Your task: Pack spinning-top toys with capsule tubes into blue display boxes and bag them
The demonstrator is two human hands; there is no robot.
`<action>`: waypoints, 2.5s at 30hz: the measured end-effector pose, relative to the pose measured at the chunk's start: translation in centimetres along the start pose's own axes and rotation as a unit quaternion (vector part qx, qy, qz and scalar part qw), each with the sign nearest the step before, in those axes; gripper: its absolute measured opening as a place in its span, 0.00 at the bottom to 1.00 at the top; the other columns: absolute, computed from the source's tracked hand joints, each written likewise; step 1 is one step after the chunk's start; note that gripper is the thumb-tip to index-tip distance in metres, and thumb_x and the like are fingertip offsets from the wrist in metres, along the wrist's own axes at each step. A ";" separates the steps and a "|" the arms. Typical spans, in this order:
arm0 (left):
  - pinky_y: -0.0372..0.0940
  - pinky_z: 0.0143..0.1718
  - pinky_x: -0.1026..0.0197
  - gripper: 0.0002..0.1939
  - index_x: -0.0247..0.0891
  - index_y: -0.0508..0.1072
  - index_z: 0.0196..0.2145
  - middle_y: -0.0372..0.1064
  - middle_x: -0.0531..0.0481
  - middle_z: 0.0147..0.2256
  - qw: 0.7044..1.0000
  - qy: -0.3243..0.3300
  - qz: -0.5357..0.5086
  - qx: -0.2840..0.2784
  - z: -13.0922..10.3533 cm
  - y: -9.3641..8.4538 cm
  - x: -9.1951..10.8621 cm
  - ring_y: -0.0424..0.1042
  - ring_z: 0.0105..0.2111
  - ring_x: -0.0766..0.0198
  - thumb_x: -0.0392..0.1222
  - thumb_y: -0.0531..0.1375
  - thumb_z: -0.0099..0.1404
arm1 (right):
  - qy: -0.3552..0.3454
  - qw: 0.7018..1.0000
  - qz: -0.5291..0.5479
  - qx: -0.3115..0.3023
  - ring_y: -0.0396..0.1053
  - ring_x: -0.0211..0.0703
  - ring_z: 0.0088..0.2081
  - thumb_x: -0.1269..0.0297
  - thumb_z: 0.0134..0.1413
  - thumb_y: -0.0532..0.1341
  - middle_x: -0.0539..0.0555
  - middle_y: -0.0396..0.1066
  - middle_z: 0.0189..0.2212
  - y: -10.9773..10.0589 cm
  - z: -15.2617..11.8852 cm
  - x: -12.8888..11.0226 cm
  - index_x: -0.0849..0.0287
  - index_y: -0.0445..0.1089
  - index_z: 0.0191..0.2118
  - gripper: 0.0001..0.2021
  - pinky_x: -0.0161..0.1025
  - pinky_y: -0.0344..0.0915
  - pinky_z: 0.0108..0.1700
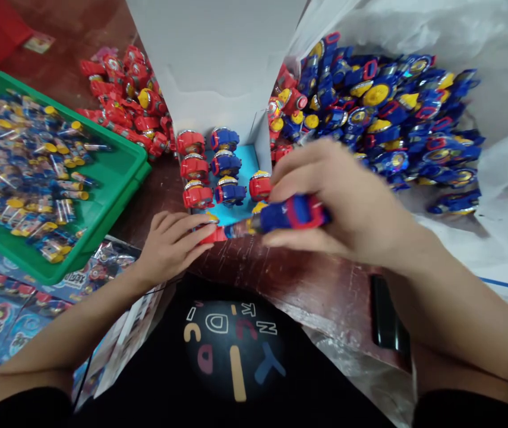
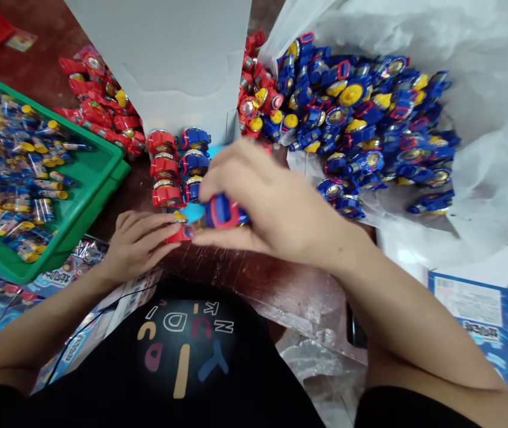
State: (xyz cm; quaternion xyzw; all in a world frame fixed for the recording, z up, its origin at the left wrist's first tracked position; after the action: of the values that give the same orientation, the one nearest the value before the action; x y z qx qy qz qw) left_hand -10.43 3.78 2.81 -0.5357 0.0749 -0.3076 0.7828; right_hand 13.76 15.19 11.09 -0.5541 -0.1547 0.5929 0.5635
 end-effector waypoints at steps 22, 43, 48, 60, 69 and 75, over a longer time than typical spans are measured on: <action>0.70 0.51 0.48 0.21 0.40 0.74 0.53 0.75 0.40 0.52 0.993 -0.091 -0.059 0.051 -1.7 0.5 0.3 0.76 0.51 0.50 0.33 0.70 0.64 | -0.069 0.960 -0.213 -0.169 0.72 0.51 0.41 0.56 0.71 0.60 0.63 0.71 0.52 9.2 0.0 -0.2 0.61 0.67 0.54 0.15 0.45 0.66 0.43; 0.66 0.60 0.51 0.21 0.45 0.72 0.62 0.75 0.51 0.61 0.998 0.048 -0.009 -0.025 3.8 3.2 1.4 0.75 0.61 0.56 0.35 0.65 0.73 | 0.135 0.981 -0.061 -0.124 0.74 0.52 0.50 0.63 0.73 0.56 0.63 0.70 0.56 6.3 -5.0 3.6 0.59 0.73 0.54 0.12 0.51 0.76 0.50; 0.64 0.66 0.44 0.30 0.45 0.69 0.66 0.72 0.46 0.63 0.998 0.046 -0.024 -0.025 2.7 0.9 0.5 0.69 0.66 0.49 0.37 0.68 0.70 | 0.109 0.991 0.044 -0.063 0.71 0.54 0.58 0.50 0.69 0.63 0.64 0.67 0.61 4.2 -5.1 6.1 0.58 0.68 0.61 0.23 0.54 0.73 0.58; 0.66 0.55 0.50 0.12 0.34 0.76 0.39 0.76 0.45 0.38 0.921 -0.362 0.147 0.009 -4.9 -6.3 -28.5 0.71 0.46 0.61 0.40 0.54 0.72 | 0.141 0.970 -0.195 0.029 0.71 0.73 0.37 0.37 0.65 0.51 0.63 0.71 0.36 5.3 -19.3 23.1 0.34 0.73 0.57 0.23 0.70 0.66 0.35; 0.69 0.50 0.43 0.16 0.41 0.66 0.28 0.69 0.44 0.32 0.925 -0.363 0.112 0.031 -2.6 -2.8 -32.6 0.73 0.46 0.48 0.51 0.60 0.69 | 0.132 0.970 -0.188 0.075 0.68 0.55 0.23 0.52 0.64 0.63 0.56 0.66 0.30 7.9 -18.3 21.8 0.45 0.72 0.59 0.19 0.52 0.66 0.24; 0.65 0.41 0.43 0.22 0.39 0.69 0.44 0.68 0.50 0.35 0.923 -0.352 0.058 0.146 -0.6 -6.5 -25.1 0.73 0.41 0.54 0.61 0.64 0.69 | 0.185 0.974 -0.118 0.061 0.76 0.58 0.38 0.52 0.60 0.68 0.64 0.75 0.41 2.5 -13.9 15.9 0.43 0.71 0.60 0.23 0.50 0.72 0.36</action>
State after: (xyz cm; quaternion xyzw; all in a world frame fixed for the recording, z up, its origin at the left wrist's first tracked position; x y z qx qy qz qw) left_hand -33.38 15.88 2.95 -0.4843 -0.2205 -0.0610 0.8445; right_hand 28.08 21.59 -3.32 -0.5962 -0.0758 0.4179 0.6813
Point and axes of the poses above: each hand's wrist, its own z-axis towards the middle knuckle, its own y-axis out of the palm, x = y × z, the point moved 4 cm from there along z, towards the middle knuckle
